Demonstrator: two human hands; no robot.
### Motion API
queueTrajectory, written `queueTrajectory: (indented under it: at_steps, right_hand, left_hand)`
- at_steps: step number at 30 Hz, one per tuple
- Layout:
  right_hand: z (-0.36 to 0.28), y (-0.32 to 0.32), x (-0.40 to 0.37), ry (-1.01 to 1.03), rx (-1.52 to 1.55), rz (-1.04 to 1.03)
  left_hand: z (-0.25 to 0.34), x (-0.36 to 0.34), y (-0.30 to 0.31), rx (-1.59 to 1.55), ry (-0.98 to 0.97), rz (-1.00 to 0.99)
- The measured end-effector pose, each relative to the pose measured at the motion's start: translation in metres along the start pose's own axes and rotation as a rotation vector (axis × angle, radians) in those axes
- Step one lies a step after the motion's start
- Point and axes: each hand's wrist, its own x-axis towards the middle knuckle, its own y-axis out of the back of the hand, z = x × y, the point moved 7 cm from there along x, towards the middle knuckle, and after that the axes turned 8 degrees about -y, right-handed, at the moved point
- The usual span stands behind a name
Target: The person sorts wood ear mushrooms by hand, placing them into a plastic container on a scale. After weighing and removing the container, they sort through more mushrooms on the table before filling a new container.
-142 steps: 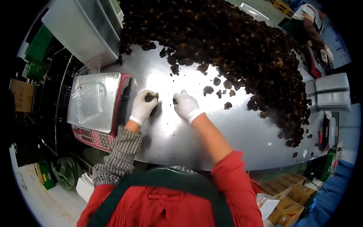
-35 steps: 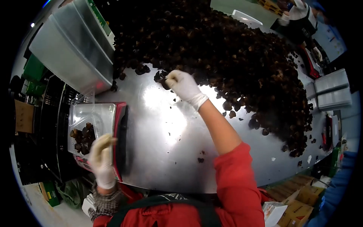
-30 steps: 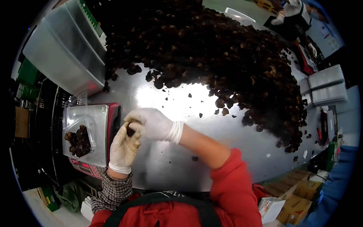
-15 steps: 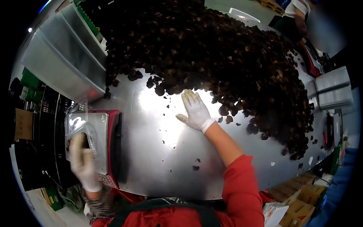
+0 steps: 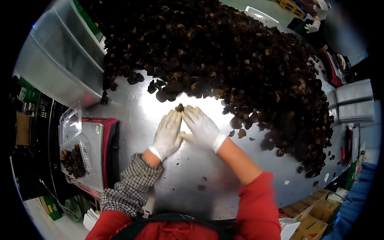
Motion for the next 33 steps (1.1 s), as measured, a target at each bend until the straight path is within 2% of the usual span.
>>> queueTrajectory:
  at_steps: [3, 5, 6, 9, 11, 13, 16, 19, 20, 23, 25, 26, 27, 28, 29, 31, 33]
  right_hand:
    - [-0.027, 0.016, -0.043, 0.089, 0.092, -0.128]
    - [-0.036, 0.022, -0.073, 0.131, 0.316, -0.156]
    - [-0.030, 0.020, -0.080, 0.082, 0.434, -0.154]
    - [-0.005, 0.031, -0.065, -0.061, 0.267, -0.002]
    - [0.017, 0.026, -0.049, -0.168, 0.315, 0.071]
    - [0.022, 0.029, -0.035, -0.188, 0.321, 0.172]
    - [0.013, 0.029, -0.024, -0.223, 0.228, 0.188]
    - [0.006, 0.019, -0.026, -0.223, 0.168, 0.042]
    - [0.011, 0.022, -0.024, -0.241, 0.186, 0.069]
    - [0.047, 0.045, -0.008, -0.590, 0.743, 0.266]
    - [0.067, 0.057, -0.002, -0.500, 0.518, 0.543]
    - [0.068, 0.052, -0.008, -0.487, 0.520, 0.391]
    - [0.059, 0.050, -0.017, -0.365, 0.350, 0.325]
    - [0.049, 0.040, -0.033, -0.382, 0.360, 0.163]
    - [0.035, 0.032, -0.053, -0.395, 0.365, 0.002]
    - [0.007, 0.018, -0.096, -0.149, 0.003, 0.001]
    - [-0.010, 0.025, -0.122, -0.164, 0.045, -0.069]
  left_hand:
    - [0.031, -0.037, 0.010, -0.247, -0.144, 0.072]
    - [0.041, -0.050, 0.023, -0.386, -0.150, 0.060]
    - [0.044, -0.057, 0.027, -0.461, -0.147, 0.047]
    - [0.016, -0.041, 0.038, -0.345, -0.084, 0.156]
    - [-0.001, -0.027, 0.046, -0.287, 0.037, 0.243]
    - [-0.015, -0.020, 0.043, -0.240, 0.092, 0.252]
    - [-0.014, -0.023, 0.034, -0.125, 0.110, 0.146]
    - [-0.005, -0.031, 0.020, -0.059, 0.043, 0.055]
    - [-0.002, -0.030, 0.019, -0.075, 0.009, 0.034]
    - [0.003, -0.010, 0.011, -0.028, -0.054, 0.014]
    - [0.019, 0.005, -0.009, 0.148, -0.143, -0.041]
    - [0.037, 0.003, -0.018, -0.027, -0.188, -0.124]
    - [0.063, -0.006, -0.021, -0.201, -0.231, -0.211]
    - [0.088, -0.025, -0.027, -0.217, -0.400, -0.174]
    - [0.103, -0.033, -0.018, -0.405, -0.396, -0.167]
    - [0.102, -0.043, 0.008, -0.635, -0.342, -0.041]
    - [0.063, -0.053, 0.011, -0.534, -0.250, 0.067]
